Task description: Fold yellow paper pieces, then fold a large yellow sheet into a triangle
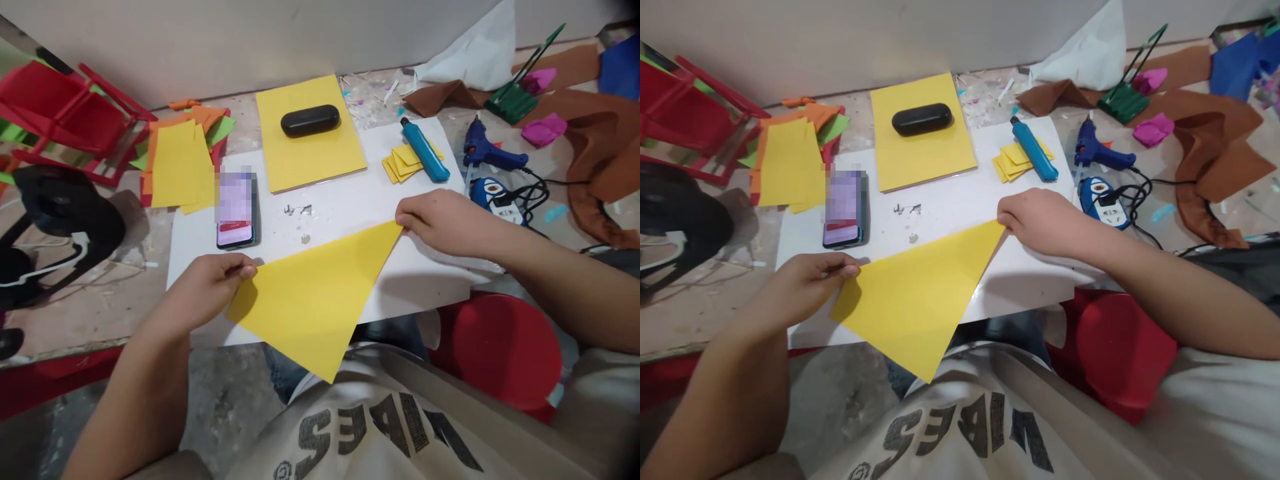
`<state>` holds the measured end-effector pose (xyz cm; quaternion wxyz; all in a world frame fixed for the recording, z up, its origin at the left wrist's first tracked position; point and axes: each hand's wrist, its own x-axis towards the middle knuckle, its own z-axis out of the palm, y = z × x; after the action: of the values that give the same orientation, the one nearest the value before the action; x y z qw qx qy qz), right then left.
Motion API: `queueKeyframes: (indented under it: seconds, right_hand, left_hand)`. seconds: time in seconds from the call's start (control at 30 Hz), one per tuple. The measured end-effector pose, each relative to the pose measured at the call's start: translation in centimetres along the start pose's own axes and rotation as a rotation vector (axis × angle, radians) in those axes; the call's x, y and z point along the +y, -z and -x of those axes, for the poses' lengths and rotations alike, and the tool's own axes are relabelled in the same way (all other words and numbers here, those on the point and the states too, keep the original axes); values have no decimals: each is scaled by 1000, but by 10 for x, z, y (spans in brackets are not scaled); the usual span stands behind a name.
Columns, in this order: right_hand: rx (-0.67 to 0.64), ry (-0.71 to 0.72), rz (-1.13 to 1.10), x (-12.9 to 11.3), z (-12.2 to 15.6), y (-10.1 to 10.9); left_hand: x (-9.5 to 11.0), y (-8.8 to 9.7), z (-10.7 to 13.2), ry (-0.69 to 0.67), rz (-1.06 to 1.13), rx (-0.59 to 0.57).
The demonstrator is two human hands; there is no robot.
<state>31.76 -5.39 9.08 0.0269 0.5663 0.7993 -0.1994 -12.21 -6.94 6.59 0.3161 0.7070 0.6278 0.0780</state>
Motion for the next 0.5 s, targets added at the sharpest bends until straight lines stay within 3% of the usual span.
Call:
queueKeyframes:
  seconds: [0.23,0.37,0.5]
  right_hand:
    - [263,-122,-207,0,-8,-11]
    - [389,-224,-323,-10,-2,-18]
    - [516,-187,-403,-23,15,-37]
  left_hand:
    - [-9,-3,20,-14,15,-14]
    - [-12,-11,33,16,20,66]
    - [-9,-25,48,45,146,149]
